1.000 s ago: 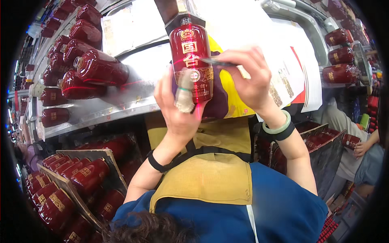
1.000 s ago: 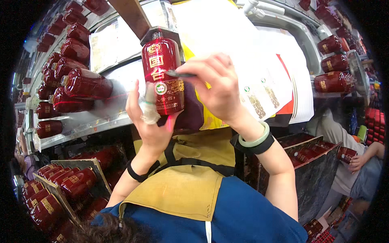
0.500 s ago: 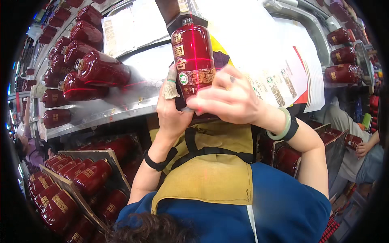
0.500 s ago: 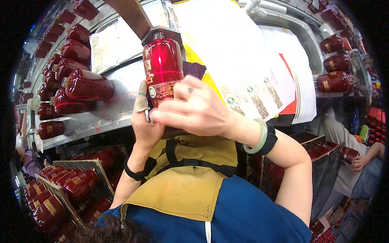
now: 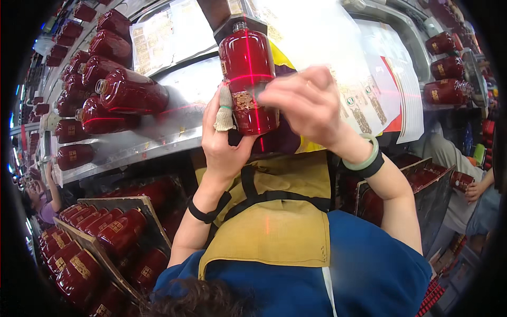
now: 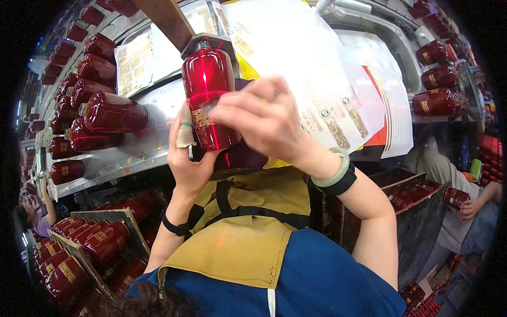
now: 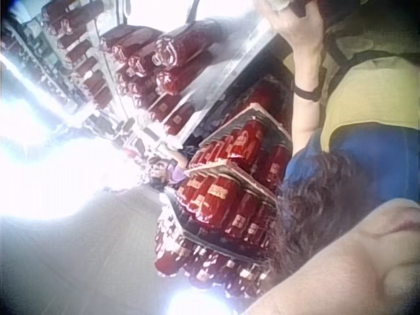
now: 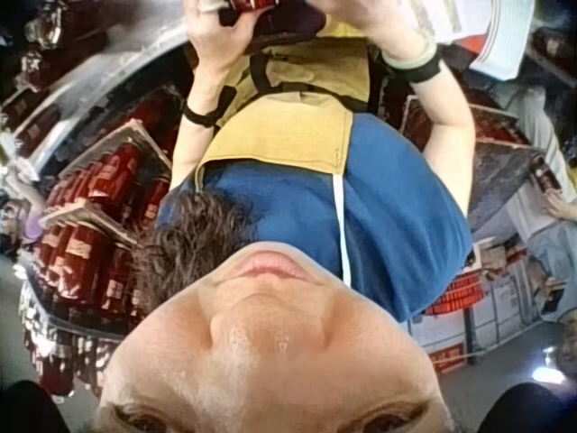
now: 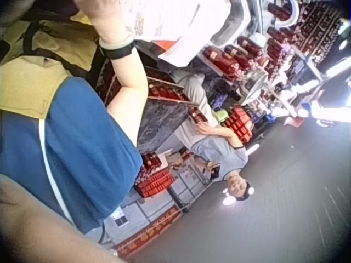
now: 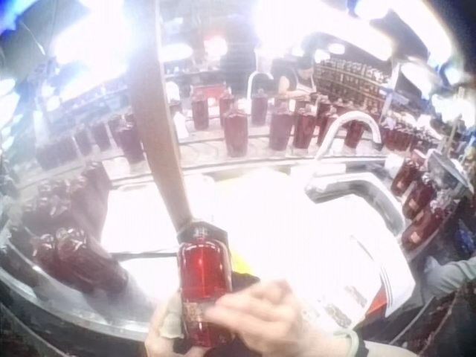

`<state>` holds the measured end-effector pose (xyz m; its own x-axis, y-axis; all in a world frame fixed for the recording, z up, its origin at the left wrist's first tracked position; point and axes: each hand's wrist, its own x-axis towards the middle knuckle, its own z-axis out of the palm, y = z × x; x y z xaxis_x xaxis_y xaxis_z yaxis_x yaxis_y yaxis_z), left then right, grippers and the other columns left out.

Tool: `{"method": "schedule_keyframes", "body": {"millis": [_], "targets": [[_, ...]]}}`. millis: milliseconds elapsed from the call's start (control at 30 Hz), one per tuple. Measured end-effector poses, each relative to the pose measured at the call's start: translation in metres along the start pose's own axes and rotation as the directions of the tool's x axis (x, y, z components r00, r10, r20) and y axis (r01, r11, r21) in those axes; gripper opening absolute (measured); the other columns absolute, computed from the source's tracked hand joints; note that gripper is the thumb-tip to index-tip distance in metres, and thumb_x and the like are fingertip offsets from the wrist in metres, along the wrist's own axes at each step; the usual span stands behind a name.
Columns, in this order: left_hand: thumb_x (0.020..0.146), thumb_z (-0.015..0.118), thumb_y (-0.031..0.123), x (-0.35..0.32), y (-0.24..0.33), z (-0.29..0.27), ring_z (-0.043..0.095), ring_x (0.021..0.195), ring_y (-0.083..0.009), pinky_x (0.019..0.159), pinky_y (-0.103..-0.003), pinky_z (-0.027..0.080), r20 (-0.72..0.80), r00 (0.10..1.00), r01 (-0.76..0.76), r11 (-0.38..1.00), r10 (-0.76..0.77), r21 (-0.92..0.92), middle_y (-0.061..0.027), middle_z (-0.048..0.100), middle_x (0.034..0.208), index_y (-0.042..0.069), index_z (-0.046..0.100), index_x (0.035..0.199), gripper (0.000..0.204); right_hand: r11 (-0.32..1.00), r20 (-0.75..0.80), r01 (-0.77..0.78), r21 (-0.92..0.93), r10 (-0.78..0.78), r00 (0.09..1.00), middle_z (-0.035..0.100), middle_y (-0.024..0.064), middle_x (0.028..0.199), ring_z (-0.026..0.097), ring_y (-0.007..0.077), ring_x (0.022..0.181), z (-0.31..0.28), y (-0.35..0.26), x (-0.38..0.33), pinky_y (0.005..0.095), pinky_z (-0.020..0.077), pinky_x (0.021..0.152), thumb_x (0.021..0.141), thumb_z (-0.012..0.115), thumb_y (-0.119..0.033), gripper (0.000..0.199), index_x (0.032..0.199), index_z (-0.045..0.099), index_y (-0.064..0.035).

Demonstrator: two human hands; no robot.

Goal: Applying gold-embossed labels to red ceramic liquor bottles at an industrial workstation.

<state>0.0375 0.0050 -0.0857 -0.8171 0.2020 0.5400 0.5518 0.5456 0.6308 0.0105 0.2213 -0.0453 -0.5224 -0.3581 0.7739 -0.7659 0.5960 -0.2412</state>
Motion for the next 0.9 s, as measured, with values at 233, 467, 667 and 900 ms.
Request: {"method": "schedule_keyframes", "body": {"millis": [233, 467, 667, 900], "targets": [[0.072, 0.082, 0.001, 0.015, 0.028, -0.008, 0.051, 0.132, -0.0405, 0.107, -0.048, 0.045, 0.158, 0.982, -0.151, 0.942, 0.107, 0.299, -0.0269, 0.042, 0.151, -0.001, 0.058, 0.143, 0.075, 0.974, 0.023, -0.163, 0.159, 0.161, 0.987, 0.074, 0.0009, 0.092, 0.063, 0.0177, 0.079, -0.025, -0.006, 0.010, 0.0336, 0.0477, 0.072, 0.075, 0.080, -0.007, 0.026, 0.100, 0.076, -0.0132], [0.076, 0.079, 0.004, 0.018, 0.035, 0.003, 0.052, 0.126, -0.0437, 0.105, -0.051, 0.045, 0.116, 0.992, -0.081, 0.919, 0.039, 0.385, -0.0270, 0.045, 0.142, 0.002, 0.059, 0.140, 0.068, 0.929, -0.203, -0.321, 0.186, 0.356, 0.912, 0.073, 0.0037, 0.093, 0.066, 0.0238, 0.086, -0.018, 0.015, 0.026, 0.0361, 0.0495, 0.079, 0.077, 0.080, 0.002, 0.024, 0.099, 0.075, -0.0088], [0.071, 0.080, -0.002, 0.005, 0.005, -0.002, 0.059, 0.121, -0.0439, 0.102, -0.046, 0.051, 0.067, 0.997, -0.034, 0.999, 0.032, 0.033, -0.0272, 0.055, 0.137, -0.005, 0.044, 0.150, 0.086, 0.983, 0.081, 0.108, 0.147, -0.121, 0.989, 0.075, -0.0021, 0.098, 0.063, 0.0145, 0.084, -0.004, -0.012, -0.014, 0.0319, 0.0475, 0.081, 0.081, 0.070, -0.007, 0.024, 0.101, 0.080, -0.0185], [0.080, 0.078, 0.001, 0.014, 0.025, -0.006, 0.050, 0.132, -0.0456, 0.109, -0.049, 0.045, 0.132, 0.991, -0.055, 0.983, 0.032, 0.178, -0.0293, 0.040, 0.151, 0.003, 0.046, 0.154, 0.081, 0.958, -0.149, -0.266, 0.111, 0.281, 0.948, 0.073, 0.0025, 0.091, 0.065, 0.0243, 0.078, -0.026, 0.013, 0.020, 0.0356, 0.0488, 0.077, 0.080, 0.081, -0.006, 0.023, 0.102, 0.074, -0.0082]]}}
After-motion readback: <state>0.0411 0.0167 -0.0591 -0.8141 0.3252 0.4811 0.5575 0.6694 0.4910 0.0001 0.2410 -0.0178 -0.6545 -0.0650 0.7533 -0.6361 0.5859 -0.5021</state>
